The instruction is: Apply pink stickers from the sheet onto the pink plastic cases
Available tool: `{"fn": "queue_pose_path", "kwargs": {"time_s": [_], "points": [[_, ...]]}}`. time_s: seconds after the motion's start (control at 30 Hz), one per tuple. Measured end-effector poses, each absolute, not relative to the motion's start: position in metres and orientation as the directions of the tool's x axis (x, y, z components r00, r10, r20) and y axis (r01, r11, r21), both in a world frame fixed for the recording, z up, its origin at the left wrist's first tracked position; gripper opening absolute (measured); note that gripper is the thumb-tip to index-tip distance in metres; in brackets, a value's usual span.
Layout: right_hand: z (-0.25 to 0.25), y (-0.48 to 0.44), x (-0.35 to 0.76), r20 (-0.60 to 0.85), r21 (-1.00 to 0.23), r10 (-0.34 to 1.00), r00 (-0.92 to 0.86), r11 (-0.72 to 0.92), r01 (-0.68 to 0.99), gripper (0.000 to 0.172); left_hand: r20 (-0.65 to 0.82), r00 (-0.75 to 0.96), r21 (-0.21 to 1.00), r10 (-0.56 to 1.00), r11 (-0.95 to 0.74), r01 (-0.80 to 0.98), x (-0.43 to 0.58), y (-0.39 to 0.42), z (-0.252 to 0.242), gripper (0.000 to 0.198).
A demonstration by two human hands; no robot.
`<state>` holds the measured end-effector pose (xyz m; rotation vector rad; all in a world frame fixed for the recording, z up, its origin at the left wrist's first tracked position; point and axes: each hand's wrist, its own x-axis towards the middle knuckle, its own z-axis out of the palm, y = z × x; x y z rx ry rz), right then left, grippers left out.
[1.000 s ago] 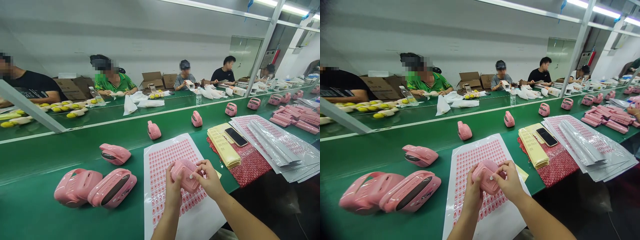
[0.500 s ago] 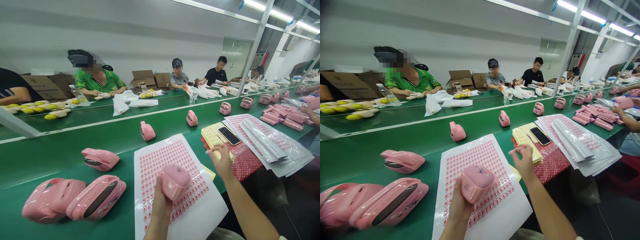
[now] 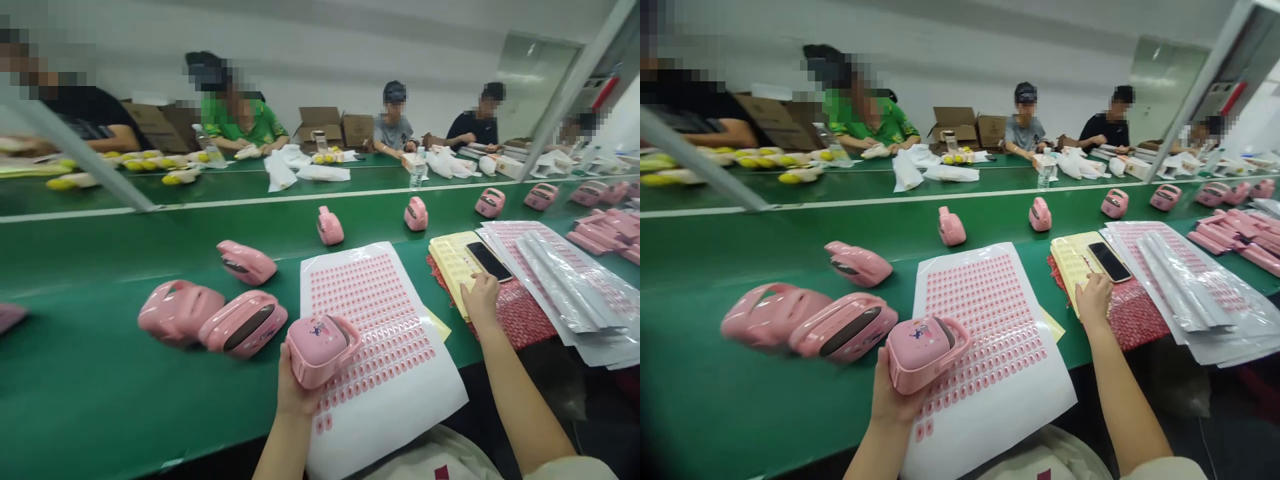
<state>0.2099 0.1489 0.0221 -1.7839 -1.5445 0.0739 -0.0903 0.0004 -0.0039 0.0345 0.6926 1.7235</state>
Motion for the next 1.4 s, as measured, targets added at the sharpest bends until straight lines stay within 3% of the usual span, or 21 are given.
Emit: {"fn": "queue_pose_path", "kwargs": {"time_s": [0.07, 0.17, 0.23, 0.33, 0.43, 0.6, 0.67, 0.73, 0.83, 0.93, 1.1, 1.2, 1.4], "points": [[0.017, 0.122, 0.183, 0.51, -0.533, 0.856, 0.085, 0.236, 0.813, 0.021, -0.362, -0.289, 0.414, 0.886, -0.124, -0.902, -0.091, -0.001, -0.001, 0.054], [0.0, 0.057, 0.125, 0.488, -0.553, 0.781, -0.389, 0.622, 0.554, 0.018, -0.383, -0.288, 0.38, 0.878, -0.134, -0.915, -0.091, -0.001, 0.0, 0.059], [-0.014, 0.012, 0.089, 0.414, -0.59, 0.688, -0.596, 0.701, 0.399, 0.03, -0.396, -0.301, 0.375, 0.868, -0.146, -0.915, -0.089, -0.001, 0.001, 0.056], [-0.032, -0.027, 0.055, 0.387, -0.52, 0.613, -0.689, 0.762, 0.386, 0.03, -0.408, -0.309, 0.376, 0.859, -0.15, -0.914, -0.085, -0.001, 0.002, 0.052], [-0.044, -0.03, 0.045, 0.452, -0.415, 0.584, -0.675, 0.807, 0.42, 0.019, -0.415, -0.306, 0.385, 0.857, -0.139, -0.912, -0.084, 0.0, 0.002, 0.054], [-0.053, -0.023, 0.047, 0.551, -0.364, 0.532, -0.643, 0.846, 0.389, 0.021, -0.415, -0.292, 0.353, 0.862, -0.143, -0.925, -0.085, 0.0, 0.0, 0.052], [-0.048, -0.024, 0.048, 0.561, -0.43, 0.537, -0.63, 0.84, 0.332, 0.021, -0.391, -0.289, 0.344, 0.874, -0.152, -0.926, -0.085, 0.0, -0.001, 0.054], [-0.036, -0.023, 0.051, 0.542, -0.591, 0.611, -0.577, 0.765, 0.255, 0.016, -0.351, -0.275, 0.326, 0.895, -0.158, -0.932, -0.084, -0.002, -0.001, 0.059], [-0.006, -0.009, 0.057, 0.413, -0.849, 0.829, -0.377, 0.501, 0.171, 0.012, -0.27, -0.271, 0.293, 0.924, -0.189, -0.937, -0.079, -0.004, 0.002, 0.064], [0.024, 0.011, 0.062, 0.234, -0.968, 0.95, -0.208, 0.248, 0.042, 0.016, -0.221, -0.223, 0.228, 0.949, -0.172, -0.958, -0.067, -0.004, 0.005, 0.062], [0.039, 0.026, 0.053, 0.12, -0.987, 0.981, -0.151, 0.102, -0.127, 0.018, -0.237, -0.15, 0.047, 0.96, -0.143, -0.989, -0.042, -0.002, 0.013, 0.04], [0.036, 0.024, 0.046, 0.131, -0.984, 0.986, -0.104, 0.116, -0.138, 0.014, -0.269, -0.141, -0.033, 0.953, -0.155, -0.987, -0.029, -0.002, 0.019, 0.043], [0.034, 0.018, 0.044, 0.182, -0.973, 0.983, 0.011, 0.182, -0.145, 0.016, -0.26, -0.086, -0.076, 0.962, -0.109, -0.991, -0.017, -0.002, 0.021, 0.049]]}}
